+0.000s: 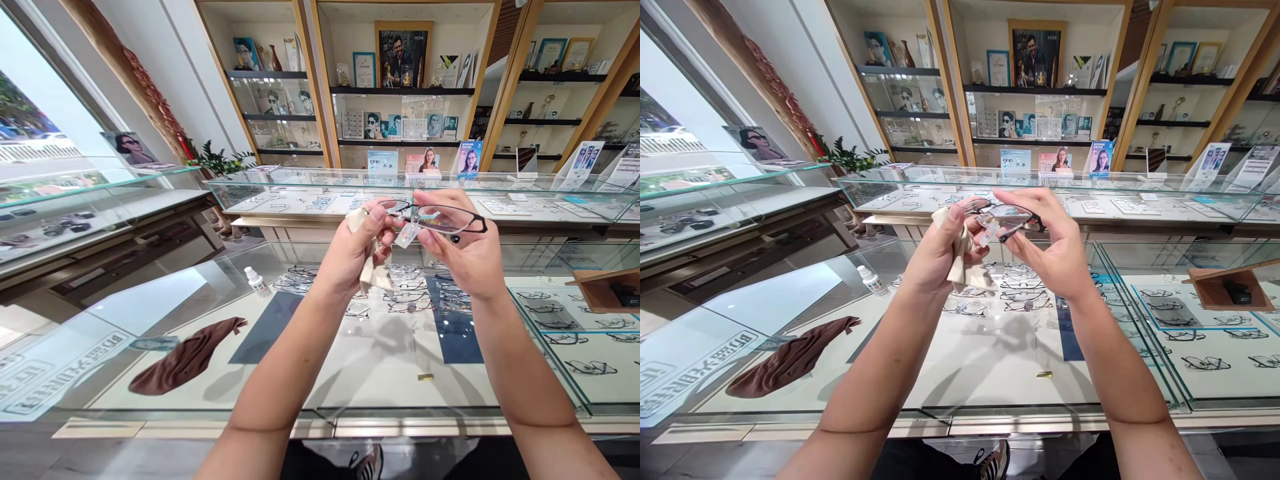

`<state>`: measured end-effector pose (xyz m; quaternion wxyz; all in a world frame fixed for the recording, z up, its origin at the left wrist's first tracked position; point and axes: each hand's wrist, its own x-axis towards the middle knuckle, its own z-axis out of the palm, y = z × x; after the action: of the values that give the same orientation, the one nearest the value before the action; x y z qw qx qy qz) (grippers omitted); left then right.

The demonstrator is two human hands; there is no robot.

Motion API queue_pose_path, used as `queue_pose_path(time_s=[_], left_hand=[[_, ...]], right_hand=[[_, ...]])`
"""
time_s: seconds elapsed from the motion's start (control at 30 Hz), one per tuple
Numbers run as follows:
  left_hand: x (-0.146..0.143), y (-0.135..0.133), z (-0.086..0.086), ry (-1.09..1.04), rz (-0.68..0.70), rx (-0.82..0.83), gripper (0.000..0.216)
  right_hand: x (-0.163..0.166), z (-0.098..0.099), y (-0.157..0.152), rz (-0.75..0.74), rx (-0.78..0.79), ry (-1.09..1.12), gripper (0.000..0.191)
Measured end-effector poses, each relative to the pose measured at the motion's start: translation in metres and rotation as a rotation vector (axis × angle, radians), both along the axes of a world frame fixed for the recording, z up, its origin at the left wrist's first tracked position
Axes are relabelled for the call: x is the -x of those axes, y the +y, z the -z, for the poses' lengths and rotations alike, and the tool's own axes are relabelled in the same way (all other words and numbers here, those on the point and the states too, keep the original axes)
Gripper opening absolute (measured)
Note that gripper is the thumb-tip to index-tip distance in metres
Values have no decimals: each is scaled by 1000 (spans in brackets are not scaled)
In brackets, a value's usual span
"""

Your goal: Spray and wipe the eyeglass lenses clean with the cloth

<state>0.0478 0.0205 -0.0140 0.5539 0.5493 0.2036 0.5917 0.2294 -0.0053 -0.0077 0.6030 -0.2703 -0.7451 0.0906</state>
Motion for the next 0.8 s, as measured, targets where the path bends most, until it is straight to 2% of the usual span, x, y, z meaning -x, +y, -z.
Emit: queue_pose_path(time_s=[0.2, 0.37, 0.47, 0.57, 0.67, 0.73, 0.8], left_hand=[[-5, 1, 0, 6, 151, 129, 62], [-8, 3, 3, 134, 297, 224, 68], [-9, 5, 5, 199, 293, 237, 72], [-4, 10, 1, 237, 150, 187, 68], [15, 20, 0, 247, -138, 74, 57], [39, 27, 10, 244, -356, 5, 48], [72, 27, 32, 250, -561, -26, 39]], right_hand=[[1, 2, 2, 41, -50, 17, 30], [2, 3, 3, 40, -138, 57, 18], [0, 4, 5, 101, -153, 67, 14], [-2, 5, 9, 134, -151, 74, 14], [-4, 5, 10, 133, -131, 76, 12], [-4, 3, 9, 123, -97, 56, 11], [-2, 2, 10, 101, -42, 5, 12]])
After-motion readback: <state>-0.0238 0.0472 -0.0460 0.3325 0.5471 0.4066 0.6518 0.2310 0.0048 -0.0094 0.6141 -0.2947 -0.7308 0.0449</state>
